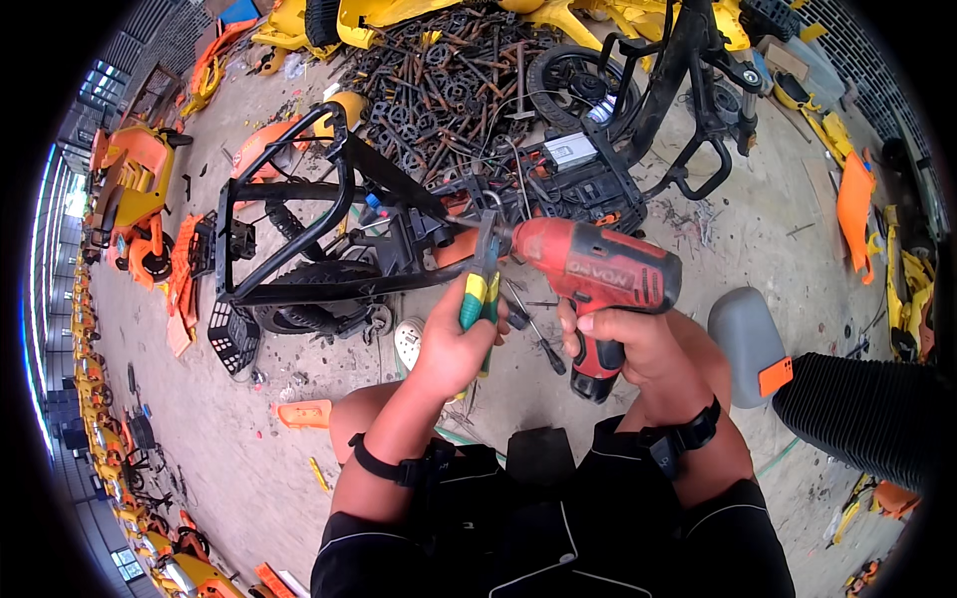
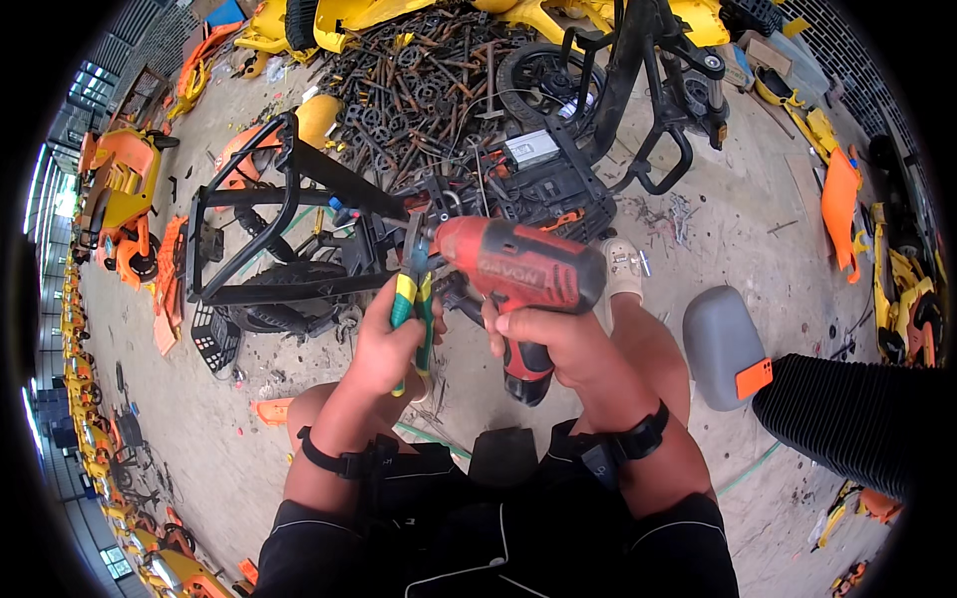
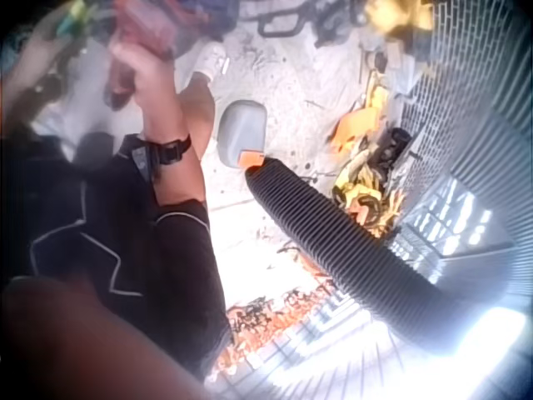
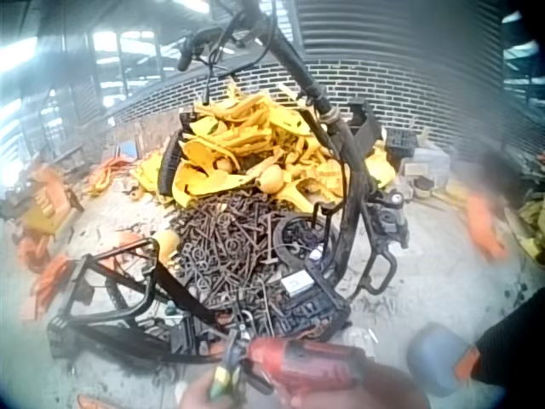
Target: The person uses a pair of pliers and a power drill to work on wires and components on the frame of a vehicle, handling small hardware and cables by hand.
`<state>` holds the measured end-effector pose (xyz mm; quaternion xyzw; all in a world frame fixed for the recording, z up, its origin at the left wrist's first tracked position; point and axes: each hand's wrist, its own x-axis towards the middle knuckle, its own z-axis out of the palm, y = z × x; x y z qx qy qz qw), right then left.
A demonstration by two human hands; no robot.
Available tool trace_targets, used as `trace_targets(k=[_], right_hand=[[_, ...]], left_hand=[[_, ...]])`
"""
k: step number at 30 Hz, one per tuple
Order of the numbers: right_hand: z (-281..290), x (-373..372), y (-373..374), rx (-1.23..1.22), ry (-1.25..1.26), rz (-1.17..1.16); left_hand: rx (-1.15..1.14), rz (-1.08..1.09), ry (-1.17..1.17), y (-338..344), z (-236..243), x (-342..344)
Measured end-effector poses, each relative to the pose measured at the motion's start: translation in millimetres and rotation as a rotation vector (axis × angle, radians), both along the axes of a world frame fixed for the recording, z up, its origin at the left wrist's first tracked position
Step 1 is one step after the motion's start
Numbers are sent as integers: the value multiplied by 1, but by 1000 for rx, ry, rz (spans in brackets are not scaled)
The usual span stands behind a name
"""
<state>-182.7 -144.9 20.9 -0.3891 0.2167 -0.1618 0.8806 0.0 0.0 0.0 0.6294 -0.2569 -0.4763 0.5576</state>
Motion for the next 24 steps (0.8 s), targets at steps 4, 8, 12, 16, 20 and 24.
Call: trace_targets(k=[4, 8, 12, 16, 20, 24], right_hand=[[0, -2, 2, 2, 4, -4], [2, -1, 3, 4, -4, -12], [0, -1, 3, -25, 4, -6], [-1, 1, 2, -29, 6, -9], [1, 0, 3, -22, 14, -15], [0, 0, 1, -11, 11, -16]], left_hand=[[-12, 22, 23, 0, -3, -3], [-7, -8, 11, 2, -3, -1], [12, 7, 27, 1, -3, -1], [4, 28, 41, 0, -3, -1], [-6, 49, 53, 1, -3, -1], [-7, 46, 61, 0, -3, 0]])
